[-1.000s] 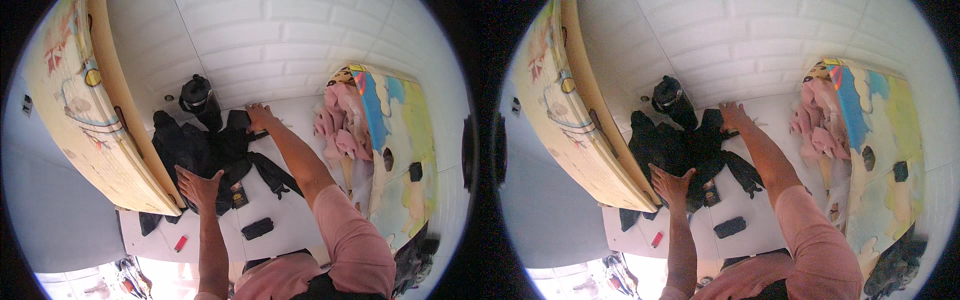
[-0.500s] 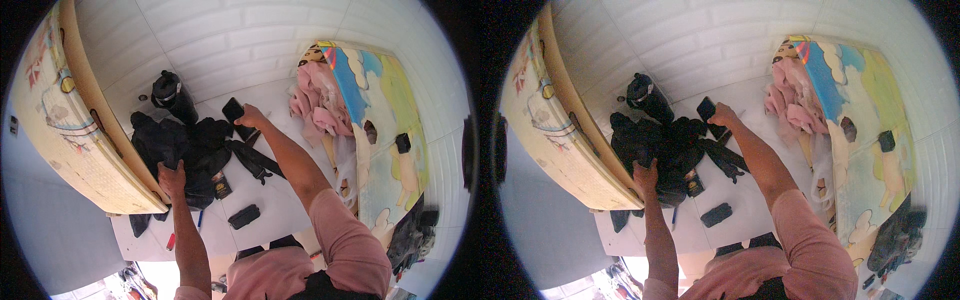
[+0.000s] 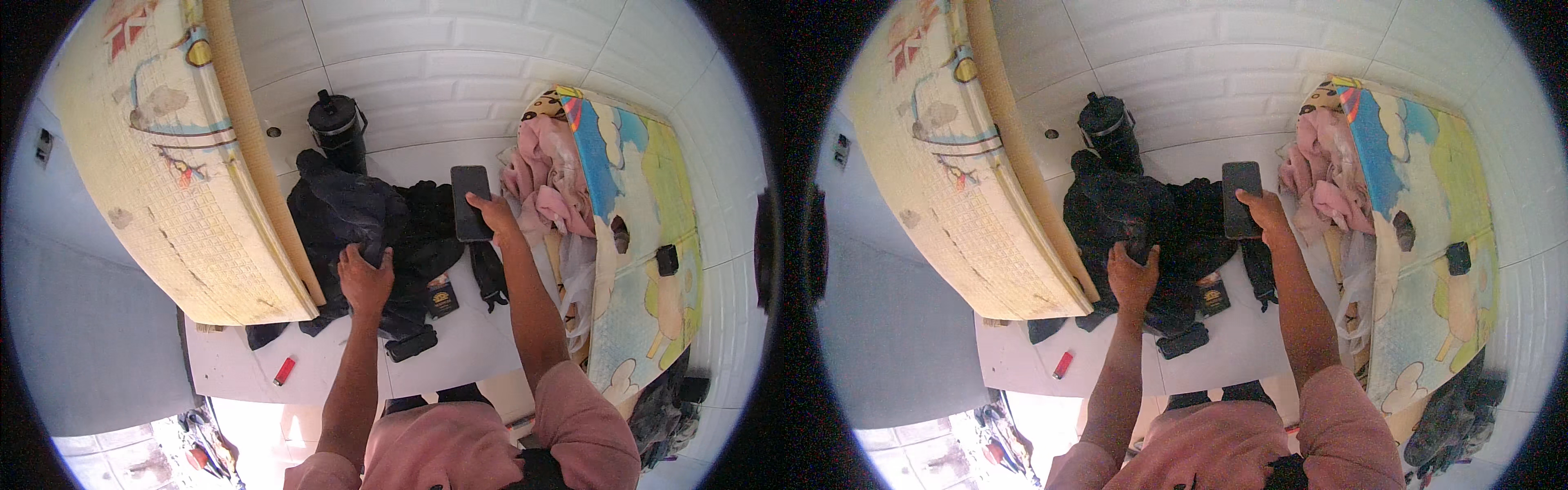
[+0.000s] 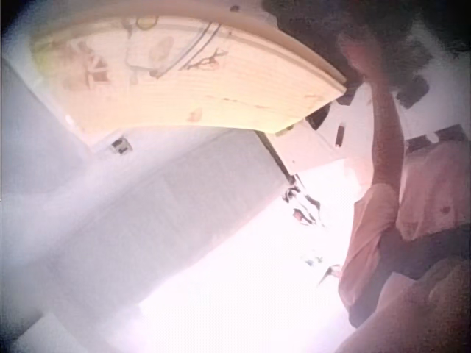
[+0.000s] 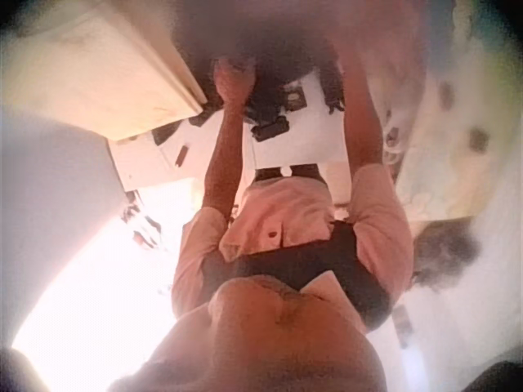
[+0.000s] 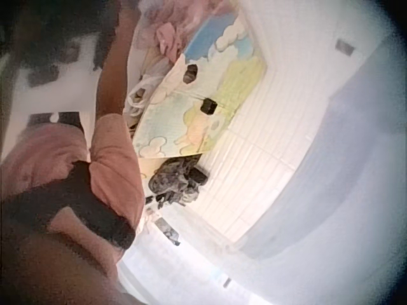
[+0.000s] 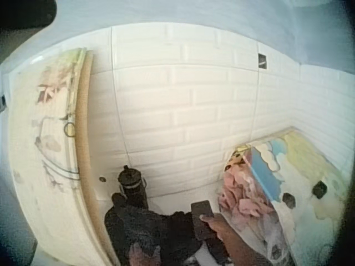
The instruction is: The person paints a ceiling using a long-handled roller, then clears a cluttered desk by moving clothes, a phone, and other items aside. They place a large foam board on the desk, dip the roller in a bucket, and resume painting the ceiling.
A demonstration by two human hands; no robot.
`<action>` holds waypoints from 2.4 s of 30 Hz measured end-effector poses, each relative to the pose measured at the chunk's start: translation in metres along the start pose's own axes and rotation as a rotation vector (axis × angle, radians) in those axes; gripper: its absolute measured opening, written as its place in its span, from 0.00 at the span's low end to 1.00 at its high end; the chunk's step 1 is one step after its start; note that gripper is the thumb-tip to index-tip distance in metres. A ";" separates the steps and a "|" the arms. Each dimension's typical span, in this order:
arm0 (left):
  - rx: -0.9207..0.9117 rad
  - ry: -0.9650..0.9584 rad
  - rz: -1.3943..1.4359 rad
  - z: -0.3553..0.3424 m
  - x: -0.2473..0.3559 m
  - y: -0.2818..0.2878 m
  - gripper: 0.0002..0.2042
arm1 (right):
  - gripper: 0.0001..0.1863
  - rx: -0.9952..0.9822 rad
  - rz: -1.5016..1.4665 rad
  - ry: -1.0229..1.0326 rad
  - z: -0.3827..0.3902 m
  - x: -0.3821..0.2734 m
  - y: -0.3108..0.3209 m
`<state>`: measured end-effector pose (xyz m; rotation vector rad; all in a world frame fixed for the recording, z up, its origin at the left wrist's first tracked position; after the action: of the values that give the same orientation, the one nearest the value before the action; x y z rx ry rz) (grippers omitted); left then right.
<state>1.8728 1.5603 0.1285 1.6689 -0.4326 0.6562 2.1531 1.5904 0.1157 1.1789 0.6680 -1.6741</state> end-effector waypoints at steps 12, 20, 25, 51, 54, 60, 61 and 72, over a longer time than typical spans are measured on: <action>-0.307 -0.186 0.195 0.057 0.036 0.004 0.31 | 0.29 0.190 0.094 -0.049 0.035 0.017 0.038; 0.098 -0.152 0.203 0.008 -0.006 0.038 0.26 | 0.22 0.282 -0.123 -0.011 0.083 0.006 0.065; 0.005 -0.011 0.181 -0.046 -0.005 0.030 0.44 | 0.22 0.162 -0.248 0.075 0.066 0.081 0.106; -1.148 0.444 1.222 -0.049 0.086 -0.071 0.32 | 0.23 0.331 -0.770 0.135 0.125 -0.024 0.122; -1.102 0.337 1.135 -0.055 0.128 -0.084 0.34 | 0.17 0.501 -0.830 0.143 0.131 -0.039 0.133; -1.033 0.129 0.944 -0.063 0.180 -0.115 0.47 | 0.18 0.985 -0.389 0.223 0.100 -0.020 0.159; -1.048 0.069 0.951 -0.061 0.189 -0.116 0.53 | 0.18 1.079 -0.258 0.230 0.092 -0.014 0.164; -0.623 -0.386 0.106 -0.058 0.260 -0.135 0.58 | 0.20 0.746 0.423 0.075 0.061 0.013 0.199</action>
<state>2.1449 1.6626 0.1965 1.1706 -0.9059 0.2261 2.3091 1.4545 0.1439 1.7565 -0.2057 -1.5421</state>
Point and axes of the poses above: each hand's wrist, its own z-axis away from the middle knuckle, its own y-axis out of the back of the hand, x = y × z, the point moved 1 cm from there along -z, towards the middle knuckle, and after that the axes turned 4 degrees about y, right-handed, at the moved point
